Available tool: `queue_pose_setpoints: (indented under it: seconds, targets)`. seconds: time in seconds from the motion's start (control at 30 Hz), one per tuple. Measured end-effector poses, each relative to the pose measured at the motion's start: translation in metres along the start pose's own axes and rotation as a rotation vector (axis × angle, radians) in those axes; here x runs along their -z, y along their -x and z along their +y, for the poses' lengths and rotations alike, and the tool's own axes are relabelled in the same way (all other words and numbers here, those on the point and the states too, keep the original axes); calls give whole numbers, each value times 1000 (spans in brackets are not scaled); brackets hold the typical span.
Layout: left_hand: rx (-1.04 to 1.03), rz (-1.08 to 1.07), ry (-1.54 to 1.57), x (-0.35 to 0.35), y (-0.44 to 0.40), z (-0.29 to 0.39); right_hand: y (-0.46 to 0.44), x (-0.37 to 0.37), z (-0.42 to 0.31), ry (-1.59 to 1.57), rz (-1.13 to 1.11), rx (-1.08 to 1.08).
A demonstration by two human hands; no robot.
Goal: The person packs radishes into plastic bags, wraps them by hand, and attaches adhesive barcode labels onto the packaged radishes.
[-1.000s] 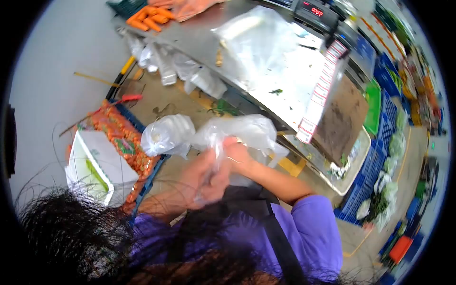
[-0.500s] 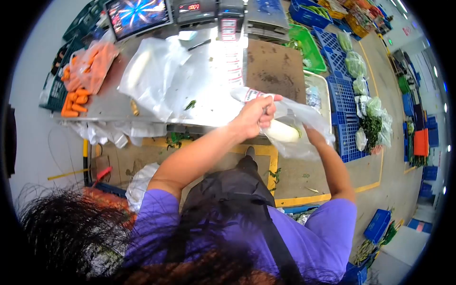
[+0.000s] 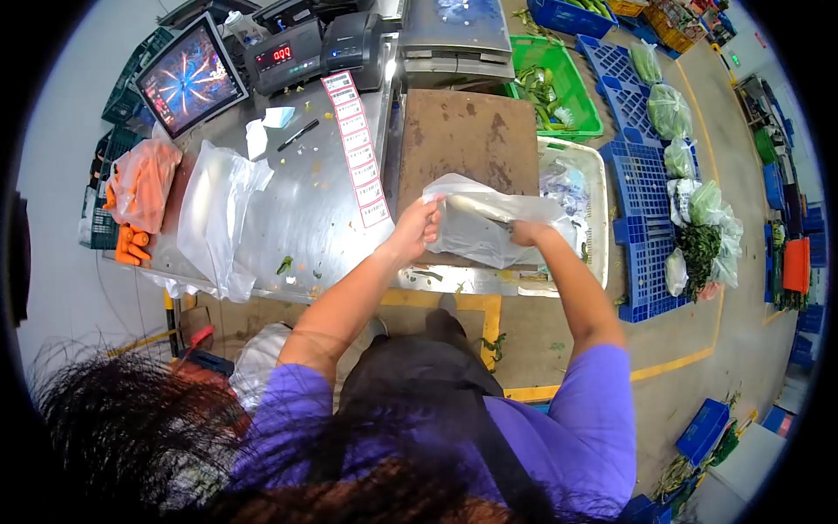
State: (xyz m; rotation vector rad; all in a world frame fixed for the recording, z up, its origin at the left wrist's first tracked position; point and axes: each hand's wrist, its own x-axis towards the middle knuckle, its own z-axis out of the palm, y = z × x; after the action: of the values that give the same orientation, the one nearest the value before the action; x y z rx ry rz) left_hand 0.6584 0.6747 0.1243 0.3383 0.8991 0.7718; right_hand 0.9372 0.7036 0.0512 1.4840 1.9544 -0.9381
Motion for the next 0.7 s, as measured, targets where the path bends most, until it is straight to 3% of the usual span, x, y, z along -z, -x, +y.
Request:
queue_pose_setpoints:
  seconds: [0.03, 0.1, 0.17, 0.27, 0.37, 0.5, 0.7]
  targets:
    - [1, 17, -22, -1, -6, -2, 3, -2, -15, -29, -8, 94]
    - [-3, 47, -62, -3, -19, -7, 2, -21, -34, -69, 181, 365]
    - [-22, 9, -94, 2, -32, -14, 43, -5, -80, -187, 219, 351]
    - [-31, -12, -119, 6, -39, -19, 74, -7, -104, -289, 488, 433]
    - [-65, -19, -148, 8, -39, -17, 97, -9, -114, -357, 690, 376]
    - [-103, 25, -270, 13, -30, -15, 117, -10, -119, -203, 1063, 276]
    - [-163, 72, -495, 26, -25, -12, 129, -8, -130, -105, 1270, 160]
